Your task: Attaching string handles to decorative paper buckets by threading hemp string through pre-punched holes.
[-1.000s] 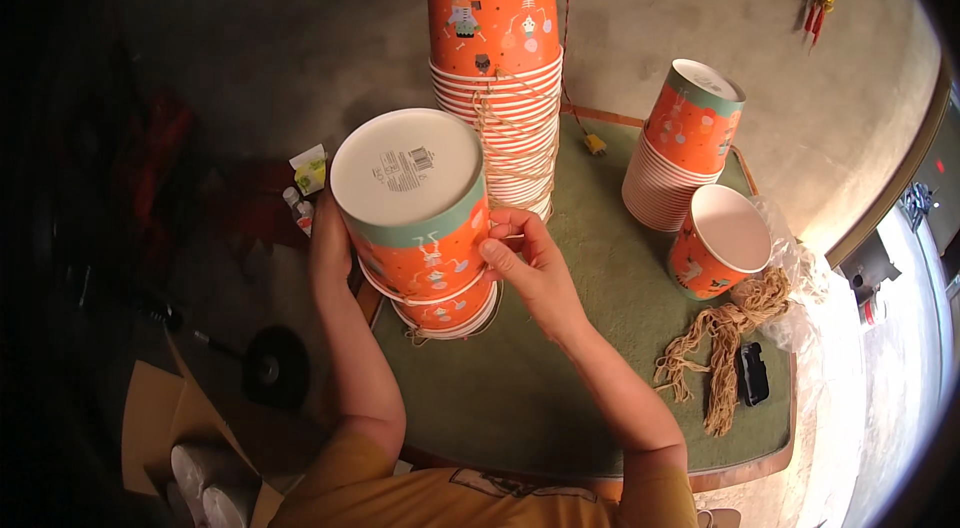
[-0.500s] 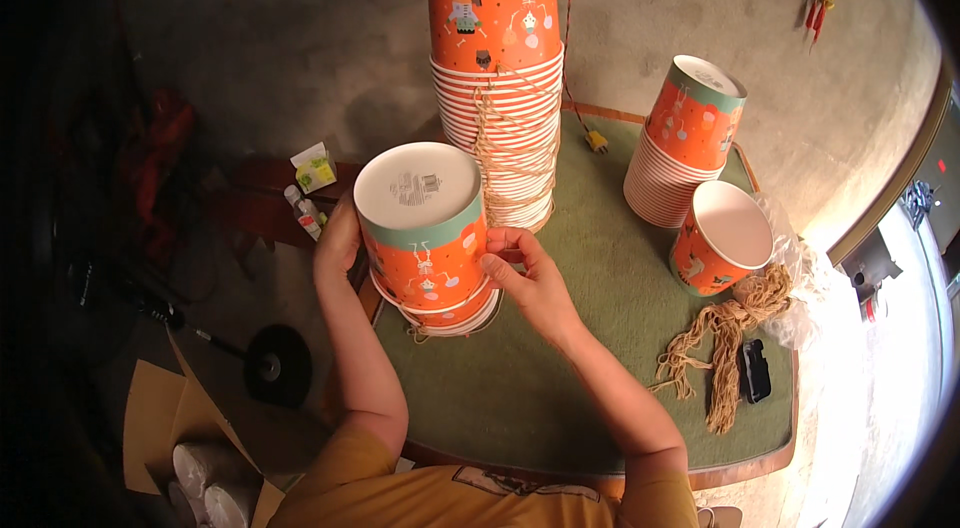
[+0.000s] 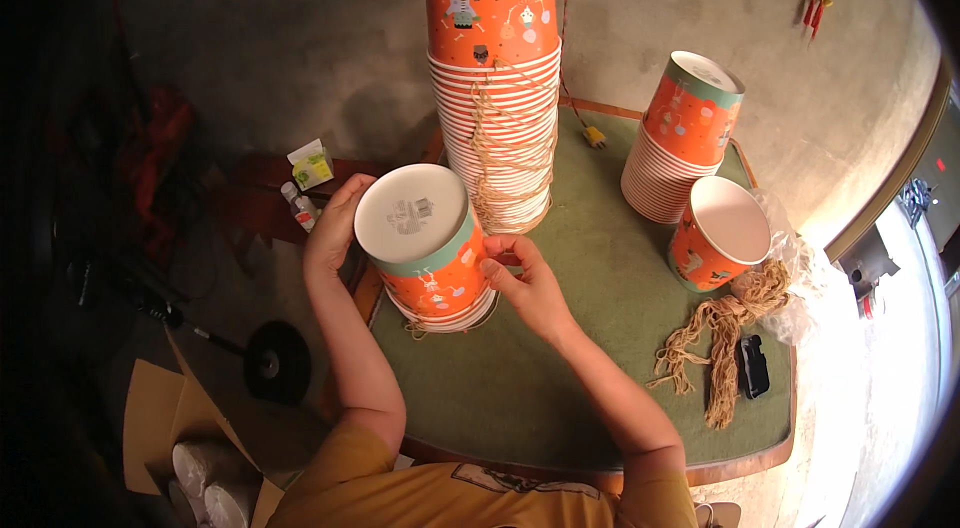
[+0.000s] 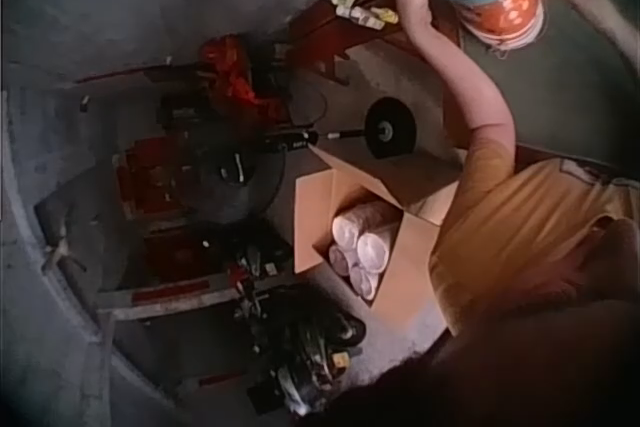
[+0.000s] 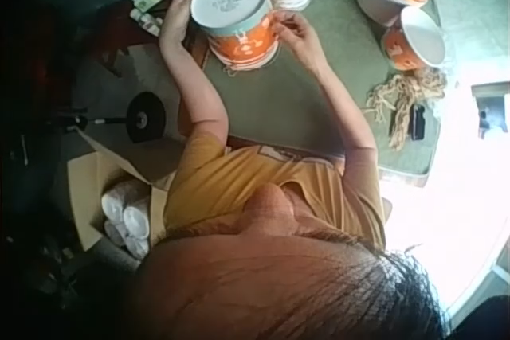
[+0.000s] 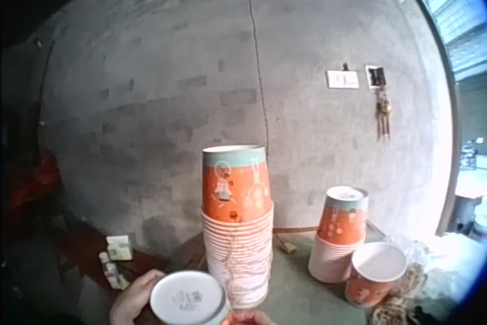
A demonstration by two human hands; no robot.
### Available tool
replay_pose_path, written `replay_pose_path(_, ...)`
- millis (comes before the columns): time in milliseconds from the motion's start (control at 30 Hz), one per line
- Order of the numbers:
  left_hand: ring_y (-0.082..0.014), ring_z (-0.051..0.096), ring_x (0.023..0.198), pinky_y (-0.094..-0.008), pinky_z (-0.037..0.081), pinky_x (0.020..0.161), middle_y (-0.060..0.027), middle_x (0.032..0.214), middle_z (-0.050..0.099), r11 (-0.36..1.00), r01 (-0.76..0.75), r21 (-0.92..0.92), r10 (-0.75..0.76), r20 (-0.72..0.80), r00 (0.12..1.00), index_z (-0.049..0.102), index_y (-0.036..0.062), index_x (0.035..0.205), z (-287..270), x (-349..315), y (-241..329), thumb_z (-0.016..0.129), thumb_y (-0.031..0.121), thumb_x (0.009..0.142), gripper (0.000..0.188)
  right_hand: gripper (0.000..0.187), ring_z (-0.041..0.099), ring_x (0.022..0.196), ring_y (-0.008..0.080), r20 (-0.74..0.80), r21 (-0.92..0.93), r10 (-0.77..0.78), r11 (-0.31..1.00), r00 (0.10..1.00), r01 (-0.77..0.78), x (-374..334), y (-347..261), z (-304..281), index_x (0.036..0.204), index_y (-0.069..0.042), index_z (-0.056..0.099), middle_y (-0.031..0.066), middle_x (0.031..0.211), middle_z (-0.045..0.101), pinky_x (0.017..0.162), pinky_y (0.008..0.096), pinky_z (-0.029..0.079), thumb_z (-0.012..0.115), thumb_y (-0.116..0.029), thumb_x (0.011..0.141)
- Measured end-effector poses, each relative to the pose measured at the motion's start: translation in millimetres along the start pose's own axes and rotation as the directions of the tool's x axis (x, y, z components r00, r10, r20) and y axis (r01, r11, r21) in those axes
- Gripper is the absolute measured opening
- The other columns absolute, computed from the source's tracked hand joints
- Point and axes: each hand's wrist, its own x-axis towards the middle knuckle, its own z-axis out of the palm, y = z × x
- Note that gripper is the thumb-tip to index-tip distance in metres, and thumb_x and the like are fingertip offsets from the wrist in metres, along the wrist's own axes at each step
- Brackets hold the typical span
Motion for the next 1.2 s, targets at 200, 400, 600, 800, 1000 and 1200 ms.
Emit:
replay_pose_path(200,-0.0062,0.053,0.088,-0.0226,0.042,0.082,0.0025,0.092,0.06,0.999,0.043,-0.03,-0.045,-0.049,0.998,0.061,0.0076,0.103,-1.8,-0.9,4.4,0.045,0.026,0.104,0.025,0.028,0.058,0.1,0.0108,0.033,-0.019,0.045,0.999,0.998,-0.044,-3.9,8.3,-2.2,0.122,-0.007,0.055,0.0005,0.11,0.061,0.085,0.0289,0.051,0.061,-0.019,0.097)
replay_pose_path(400,-0.0074,0.053,0.089,-0.0234,0.043,0.083,0.0017,0.092,0.06,0.999,-0.029,0.015,0.03,-0.091,0.995,0.063,0.0082,0.102,5.1,4.4,4.2,0.046,0.027,0.104,0.026,0.027,0.058,0.101,0.0115,0.012,-0.067,-0.023,0.997,1.0,0.024,-5.3,22.8,-4.7,0.121,-0.006,0.054,0.0012,0.112,0.06,0.085,0.0286,0.051,0.061,-0.014,0.096)
replay_pose_path(600,-0.0111,0.056,0.09,-0.0273,0.044,0.085,-0.0017,0.094,0.062,0.976,-0.161,0.148,0.181,-0.135,0.974,0.061,0.0055,0.1,1.0,-0.8,10.9,0.045,0.027,0.105,0.028,0.029,0.061,0.1,0.0141,-0.009,-0.131,0.003,0.991,1.0,-0.004,-3.7,23.7,-7.8,0.12,-0.003,0.058,0.0052,0.113,0.061,0.085,0.0304,0.05,0.064,-0.014,0.094)
replay_pose_path(800,-0.0178,0.059,0.1,-0.032,0.044,0.095,-0.0081,0.101,0.065,0.933,-0.272,0.236,0.329,-0.251,0.911,0.058,0.0008,0.101,21.4,-29.0,50.4,0.046,0.023,0.104,0.025,0.028,0.064,0.09,0.0175,-0.075,-0.287,0.058,0.955,0.995,-0.078,-10.1,-15.9,-25.2,0.117,-0.002,0.059,0.0093,0.113,0.062,0.079,0.0324,0.052,0.063,-0.018,0.094)
replay_pose_path(1000,-0.0181,0.058,0.103,-0.0317,0.044,0.096,-0.0089,0.109,0.063,0.802,-0.516,0.301,0.572,-0.143,0.807,0.057,0.0003,0.104,93.9,-60.1,86.3,0.045,0.012,0.103,0.017,0.023,0.064,0.086,0.0255,-0.211,-0.782,-0.333,0.622,0.919,0.046,-16.4,-56.5,-72.5,0.11,-0.006,0.062,0.0112,0.104,0.061,0.072,0.0363,0.054,0.067,-0.013,0.088)
replay_pose_path(1200,-0.0302,0.065,0.088,-0.0375,0.052,0.079,-0.0137,0.094,0.065,0.683,-0.684,0.256,0.65,0.214,0.729,0.059,0.0007,0.096,192.3,-67.3,59.5,0.06,-0.001,0.089,0.007,0.039,0.056,0.1,0.0336,-0.24,-0.962,-0.711,0.081,0.661,-0.262,-38.7,-61.1,-155.3,0.118,-0.005,0.056,0.0136,0.106,0.058,0.092,0.0458,0.044,0.069,-0.014,0.082)
